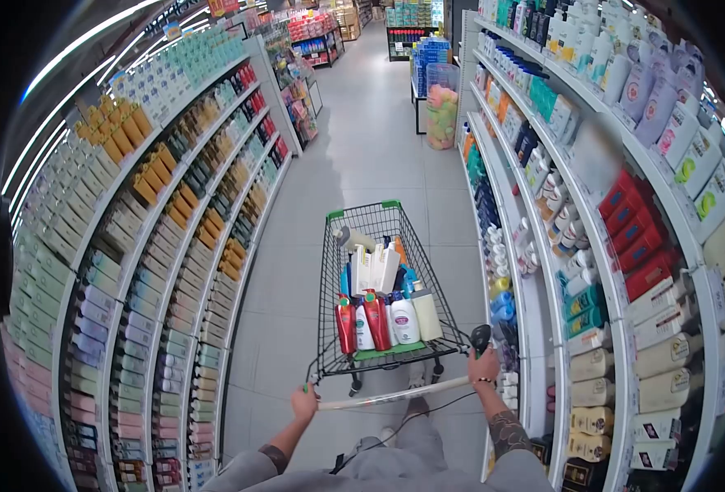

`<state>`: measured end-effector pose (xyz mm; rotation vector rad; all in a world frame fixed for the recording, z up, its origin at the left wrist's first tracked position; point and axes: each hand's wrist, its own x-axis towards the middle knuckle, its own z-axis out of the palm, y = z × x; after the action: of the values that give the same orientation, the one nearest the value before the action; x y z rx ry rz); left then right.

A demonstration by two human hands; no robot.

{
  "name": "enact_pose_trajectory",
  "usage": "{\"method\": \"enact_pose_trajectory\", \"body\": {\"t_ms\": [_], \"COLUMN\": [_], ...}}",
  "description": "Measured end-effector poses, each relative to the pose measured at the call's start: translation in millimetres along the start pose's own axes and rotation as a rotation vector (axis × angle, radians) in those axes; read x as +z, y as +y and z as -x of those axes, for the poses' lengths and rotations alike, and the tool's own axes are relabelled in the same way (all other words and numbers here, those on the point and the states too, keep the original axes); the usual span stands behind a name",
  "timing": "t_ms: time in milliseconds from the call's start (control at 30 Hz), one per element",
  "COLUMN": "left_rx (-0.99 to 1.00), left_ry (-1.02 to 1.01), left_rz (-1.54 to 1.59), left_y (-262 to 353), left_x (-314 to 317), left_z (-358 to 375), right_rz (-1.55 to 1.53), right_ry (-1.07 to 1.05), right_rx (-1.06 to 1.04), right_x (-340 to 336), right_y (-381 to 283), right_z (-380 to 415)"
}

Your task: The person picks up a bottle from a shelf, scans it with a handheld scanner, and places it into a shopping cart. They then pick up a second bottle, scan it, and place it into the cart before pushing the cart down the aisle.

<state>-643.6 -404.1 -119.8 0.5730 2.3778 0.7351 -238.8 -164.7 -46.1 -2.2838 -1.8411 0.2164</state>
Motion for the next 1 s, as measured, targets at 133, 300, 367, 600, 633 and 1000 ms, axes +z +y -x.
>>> {"method": "enact_pose_trajectory", "body": {"t_ms": [133,300,367,600,633,1000], "left_rx": [-0.005,0.021,-0.019,-0.07,-0.081,-0.088], "left_ry": [-0.069,-0.066,-0.071,-0.082,-0.092,-0.06], "left_rz": [-0.039,-0.083,-0.095,-0.034,-0.021,0.062], "left_y": [38.4,88.7,100.6,133.9,134.9,194.1], "left_x": [21.1,44.0,44.8,55.9,57.3,30.9], "left_z": [-8.6,-37.3,-47.9,-119.4,-135.5,-306.8], "right_rz": [0.012,0.002,0.037,-0.041,-0.053,-0.117], "right_ry": [-0.074,-0.076,-0.109,-0.1,-0.125,-0.178], "right_rx": [0.016,0.042,-0.015,-0.064,-0.055,-0.037], "right_x": [-16.4,4.1,10.4,30.5,32.4,72.7], "right_y": [-30.6,-47.4,-58.7,-115.4,-123.7,-240.1], "right_z": [-60.7,-140.0,-162.6,-230.5,-240.6,-307.0]}}
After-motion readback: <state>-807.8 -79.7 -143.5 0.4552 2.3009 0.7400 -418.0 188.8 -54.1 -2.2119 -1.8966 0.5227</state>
